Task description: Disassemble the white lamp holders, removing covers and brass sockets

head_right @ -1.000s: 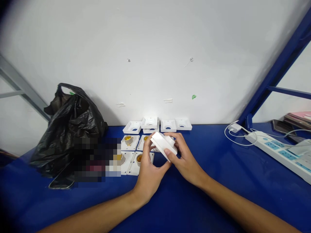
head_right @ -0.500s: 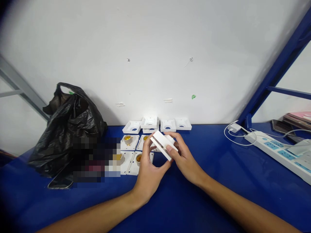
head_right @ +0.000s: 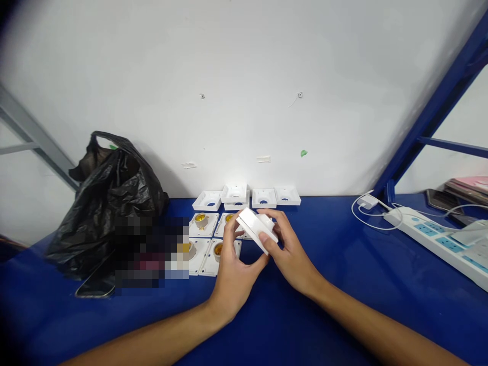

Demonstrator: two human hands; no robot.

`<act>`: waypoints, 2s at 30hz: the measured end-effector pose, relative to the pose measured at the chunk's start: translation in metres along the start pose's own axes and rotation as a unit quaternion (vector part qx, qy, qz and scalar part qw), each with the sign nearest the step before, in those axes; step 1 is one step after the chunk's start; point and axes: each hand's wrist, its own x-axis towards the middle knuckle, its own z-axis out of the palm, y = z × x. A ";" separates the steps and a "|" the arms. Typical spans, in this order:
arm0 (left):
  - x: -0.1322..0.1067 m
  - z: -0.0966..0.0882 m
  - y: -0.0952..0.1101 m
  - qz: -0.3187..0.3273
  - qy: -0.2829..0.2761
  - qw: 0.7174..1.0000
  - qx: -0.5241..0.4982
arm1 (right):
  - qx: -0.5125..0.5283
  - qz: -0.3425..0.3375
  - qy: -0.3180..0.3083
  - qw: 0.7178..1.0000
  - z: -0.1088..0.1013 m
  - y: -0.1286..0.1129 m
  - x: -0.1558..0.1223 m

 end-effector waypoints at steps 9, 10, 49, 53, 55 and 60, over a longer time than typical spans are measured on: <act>0.000 0.000 0.003 -0.004 0.008 1.000 0.003 | 0.010 0.000 0.006 1.000 0.001 0.000 0.000; 0.001 0.000 0.003 -0.006 0.012 1.000 0.005 | 0.014 -0.002 0.012 1.000 0.000 -0.001 0.001; 0.034 -0.015 -0.009 0.066 -0.033 0.997 0.004 | -0.080 -0.113 -0.160 0.977 -0.042 0.009 0.027; 0.036 -0.016 -0.009 0.098 -0.012 0.995 0.032 | -0.121 -0.157 -0.098 0.975 -0.044 0.016 0.031; 0.034 -0.016 -0.007 0.105 -0.011 0.994 0.038 | -0.140 -0.167 -0.076 0.973 -0.042 0.021 0.032; 0.031 -0.016 -0.004 0.118 -0.016 0.991 0.053 | -0.157 -0.156 -0.089 0.971 -0.041 0.023 0.032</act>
